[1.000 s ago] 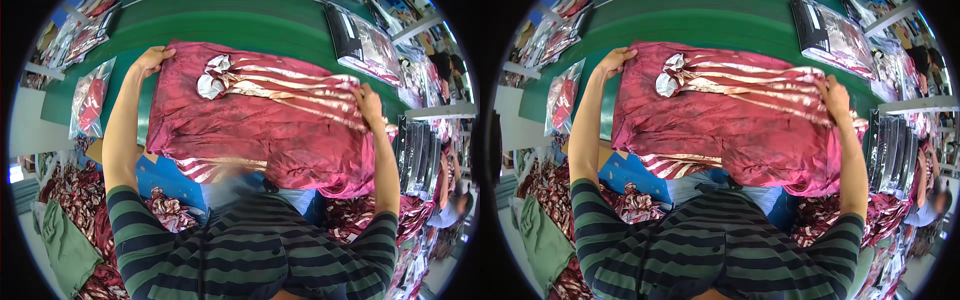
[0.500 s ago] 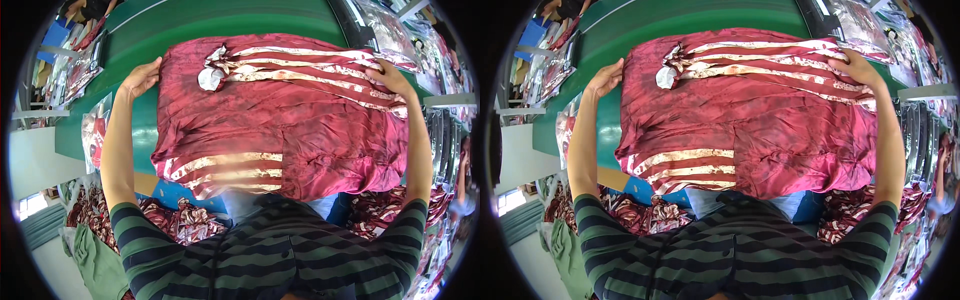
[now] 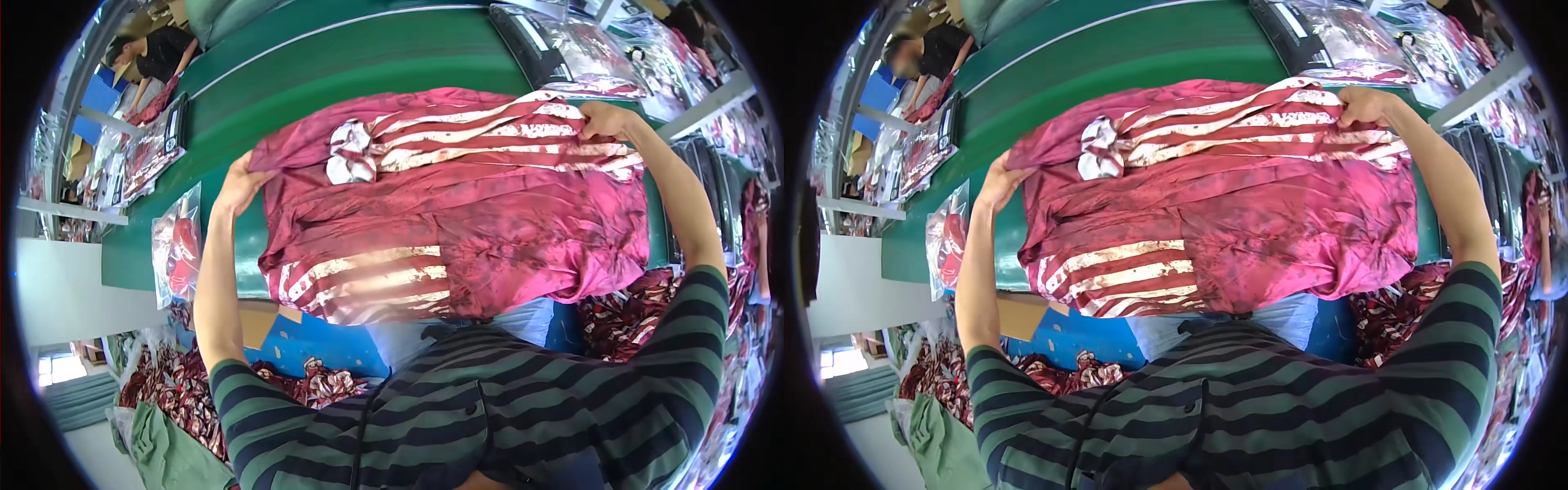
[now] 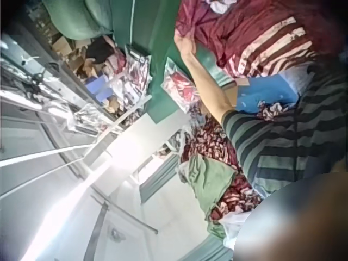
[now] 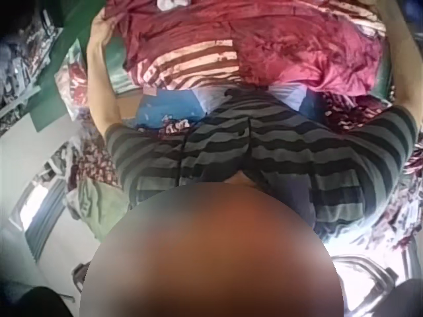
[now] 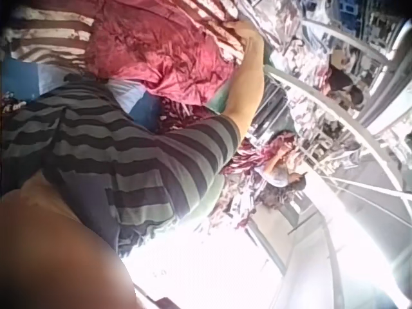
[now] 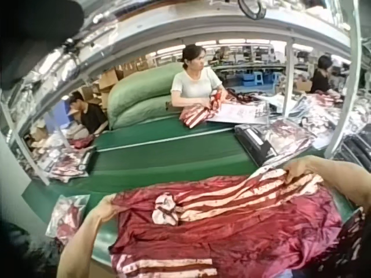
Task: Fold a piece of textile and place it into a plastic packaging bag with an instruction insert.
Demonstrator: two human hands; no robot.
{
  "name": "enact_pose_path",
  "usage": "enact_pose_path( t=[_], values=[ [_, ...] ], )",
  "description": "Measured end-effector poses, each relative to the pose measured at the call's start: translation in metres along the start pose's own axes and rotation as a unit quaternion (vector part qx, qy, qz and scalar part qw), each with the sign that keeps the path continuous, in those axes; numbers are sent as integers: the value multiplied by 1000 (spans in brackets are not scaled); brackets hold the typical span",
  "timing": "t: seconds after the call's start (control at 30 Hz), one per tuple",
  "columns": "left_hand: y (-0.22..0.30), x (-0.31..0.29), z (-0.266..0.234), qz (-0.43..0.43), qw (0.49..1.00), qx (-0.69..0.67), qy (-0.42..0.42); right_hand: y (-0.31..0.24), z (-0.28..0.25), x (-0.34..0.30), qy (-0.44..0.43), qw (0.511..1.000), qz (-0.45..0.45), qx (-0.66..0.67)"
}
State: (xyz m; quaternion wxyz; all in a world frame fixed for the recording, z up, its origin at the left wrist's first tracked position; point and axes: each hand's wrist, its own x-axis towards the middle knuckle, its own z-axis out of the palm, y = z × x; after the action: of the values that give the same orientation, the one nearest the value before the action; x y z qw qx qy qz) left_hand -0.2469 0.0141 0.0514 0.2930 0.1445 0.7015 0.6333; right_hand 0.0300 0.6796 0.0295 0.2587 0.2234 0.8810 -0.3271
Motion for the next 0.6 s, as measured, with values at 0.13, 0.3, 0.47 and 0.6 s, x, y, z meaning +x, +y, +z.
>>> enact_pose_path(
  t=[0.13,0.3,0.47,0.6],
  values=[
    [-36,-48,-15,192,910,308,201,6,32,-46,488,802,-306,-157],
    [-100,-69,20,276,908,224,221,42,138,-89,503,738,-295,-339],
    [-117,-73,-11,311,897,284,132,37,165,-102,400,857,-234,-224],
    [-117,-98,-39,270,825,492,63,24,152,-148,233,917,-291,-143]
  ],
)
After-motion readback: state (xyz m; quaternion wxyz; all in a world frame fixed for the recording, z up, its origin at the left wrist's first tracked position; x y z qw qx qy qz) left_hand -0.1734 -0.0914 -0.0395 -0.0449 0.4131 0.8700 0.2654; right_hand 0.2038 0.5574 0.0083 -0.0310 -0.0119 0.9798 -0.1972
